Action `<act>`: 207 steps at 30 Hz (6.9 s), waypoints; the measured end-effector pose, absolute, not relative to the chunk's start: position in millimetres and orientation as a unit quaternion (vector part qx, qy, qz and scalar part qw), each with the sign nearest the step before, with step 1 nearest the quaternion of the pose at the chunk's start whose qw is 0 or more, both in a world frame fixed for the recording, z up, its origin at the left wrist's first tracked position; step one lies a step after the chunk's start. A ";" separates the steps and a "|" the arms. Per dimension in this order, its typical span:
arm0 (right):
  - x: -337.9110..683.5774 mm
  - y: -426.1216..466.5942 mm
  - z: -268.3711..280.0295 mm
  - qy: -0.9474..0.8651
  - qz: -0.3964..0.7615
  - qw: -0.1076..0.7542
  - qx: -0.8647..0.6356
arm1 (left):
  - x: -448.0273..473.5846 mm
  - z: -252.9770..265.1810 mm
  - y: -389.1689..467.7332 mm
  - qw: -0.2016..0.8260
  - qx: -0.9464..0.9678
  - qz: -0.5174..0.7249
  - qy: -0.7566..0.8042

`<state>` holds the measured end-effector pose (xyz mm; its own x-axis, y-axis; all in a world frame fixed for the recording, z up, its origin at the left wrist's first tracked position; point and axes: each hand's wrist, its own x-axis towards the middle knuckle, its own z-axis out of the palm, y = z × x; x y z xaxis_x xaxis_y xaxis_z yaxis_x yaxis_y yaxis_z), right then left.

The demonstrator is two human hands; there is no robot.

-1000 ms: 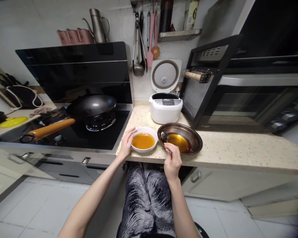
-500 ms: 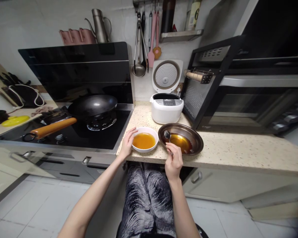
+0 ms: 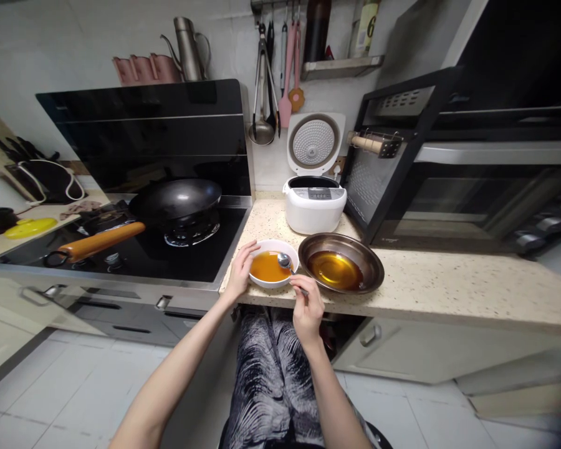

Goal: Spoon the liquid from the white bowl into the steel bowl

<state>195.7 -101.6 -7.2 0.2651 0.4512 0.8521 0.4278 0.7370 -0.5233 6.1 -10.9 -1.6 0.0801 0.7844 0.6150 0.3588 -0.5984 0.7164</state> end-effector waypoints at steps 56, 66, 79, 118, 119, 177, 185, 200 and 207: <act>207.9 -108.8 6.4 -0.458 0.087 0.799 -0.380 | 5.9 0.4 -12.0 0.196 0.709 0.542 0.406; 222.8 -104.5 2.7 -0.458 0.042 0.794 -0.398 | 5.8 1.3 -13.1 0.197 0.709 0.543 0.404; 232.1 -101.0 -2.6 -0.571 -0.097 0.709 -0.402 | 5.7 0.8 -12.7 0.195 0.712 0.543 0.400; 191.5 -96.6 -10.4 -0.612 0.018 0.698 -0.371 | 5.4 -4.2 -9.2 0.196 0.710 0.548 0.396; 191.2 -96.0 -10.8 -0.612 0.019 0.697 -0.372 | 5.5 -4.3 -9.1 0.196 0.710 0.549 0.396; 225.0 -100.7 -2.2 -0.476 0.005 0.786 -0.394 | 5.6 1.6 -13.5 0.199 0.709 0.542 0.406; 231.2 -98.4 -4.4 -0.509 -0.044 0.755 -0.412 | 5.8 0.5 -12.4 0.196 0.708 0.545 0.404; 240.6 -95.1 -6.9 -0.621 -0.144 0.667 -0.386 | 5.1 -1.7 -10.8 0.194 0.707 0.548 0.402; 241.8 -96.4 -7.2 -0.628 -0.143 0.659 -0.389 | 4.9 -0.8 -11.4 0.193 0.710 0.547 0.400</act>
<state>241.8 -96.4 -7.2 0.1706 0.3003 0.9385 0.6776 0.6557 -0.3330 4.9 -11.4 -0.8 0.0818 0.7791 0.6216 0.3566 -0.6052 0.7117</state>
